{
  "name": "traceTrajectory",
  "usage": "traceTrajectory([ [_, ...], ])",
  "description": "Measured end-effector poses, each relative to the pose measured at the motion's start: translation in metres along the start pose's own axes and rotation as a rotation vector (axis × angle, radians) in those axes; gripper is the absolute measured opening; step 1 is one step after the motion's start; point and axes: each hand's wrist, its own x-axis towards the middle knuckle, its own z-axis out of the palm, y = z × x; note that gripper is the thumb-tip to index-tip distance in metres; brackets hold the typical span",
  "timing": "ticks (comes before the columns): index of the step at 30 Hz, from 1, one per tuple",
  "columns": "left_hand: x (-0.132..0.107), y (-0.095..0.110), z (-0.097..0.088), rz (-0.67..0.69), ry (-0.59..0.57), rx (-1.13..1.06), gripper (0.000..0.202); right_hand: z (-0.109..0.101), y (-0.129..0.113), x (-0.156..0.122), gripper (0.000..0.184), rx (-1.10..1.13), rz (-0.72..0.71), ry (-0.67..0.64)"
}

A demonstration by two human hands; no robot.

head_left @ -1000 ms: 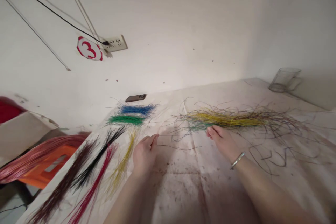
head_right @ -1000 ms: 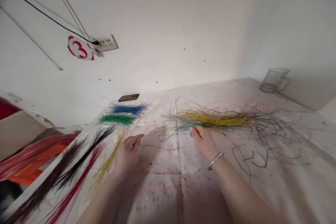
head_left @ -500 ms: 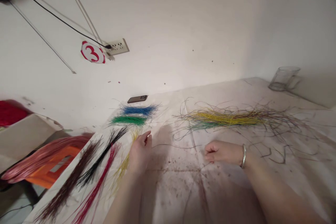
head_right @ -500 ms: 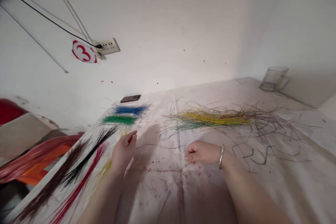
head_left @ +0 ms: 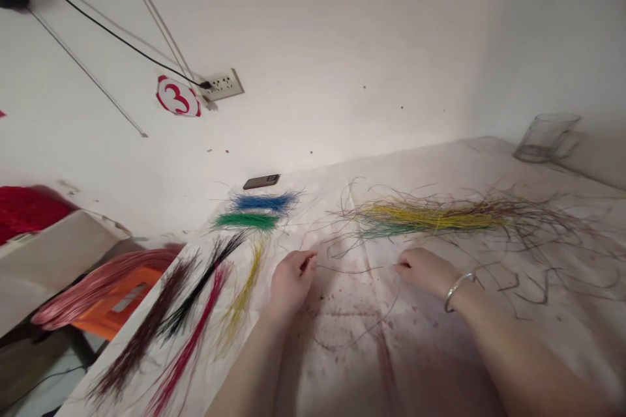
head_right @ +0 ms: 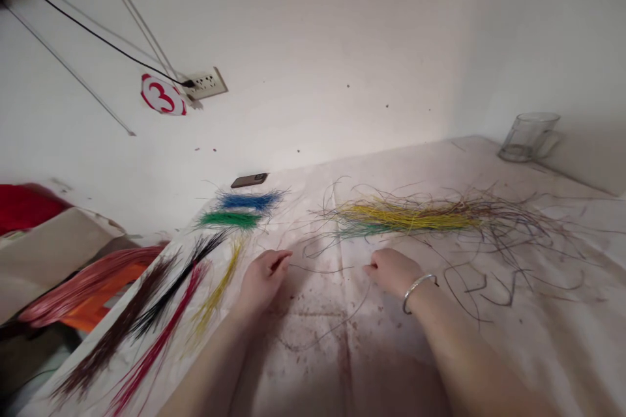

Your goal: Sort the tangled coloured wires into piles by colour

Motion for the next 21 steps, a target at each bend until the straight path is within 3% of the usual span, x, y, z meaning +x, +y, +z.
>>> traceTrajectory([
  [4,0.004,0.005,0.01,0.051,-0.02,0.089,0.024,-0.003,0.001,-0.002,0.031,0.018,0.039,0.061],
  [10,0.008,0.014,0.029,0.334,-0.064,0.302,0.039,0.006,-0.002,0.007,0.027,0.141,-0.051,0.277],
  [14,0.008,0.016,0.037,0.311,-0.105,0.329,0.031,0.011,-0.01,0.008,0.027,0.184,-0.103,0.275],
  [18,0.008,0.017,0.036,0.249,-0.069,0.244,0.012,0.015,-0.014,0.008,0.027,0.205,-0.126,0.299],
  [21,0.008,0.018,0.033,0.23,-0.041,0.202,0.008,0.017,-0.015,0.01,0.028,0.214,-0.15,0.321],
])
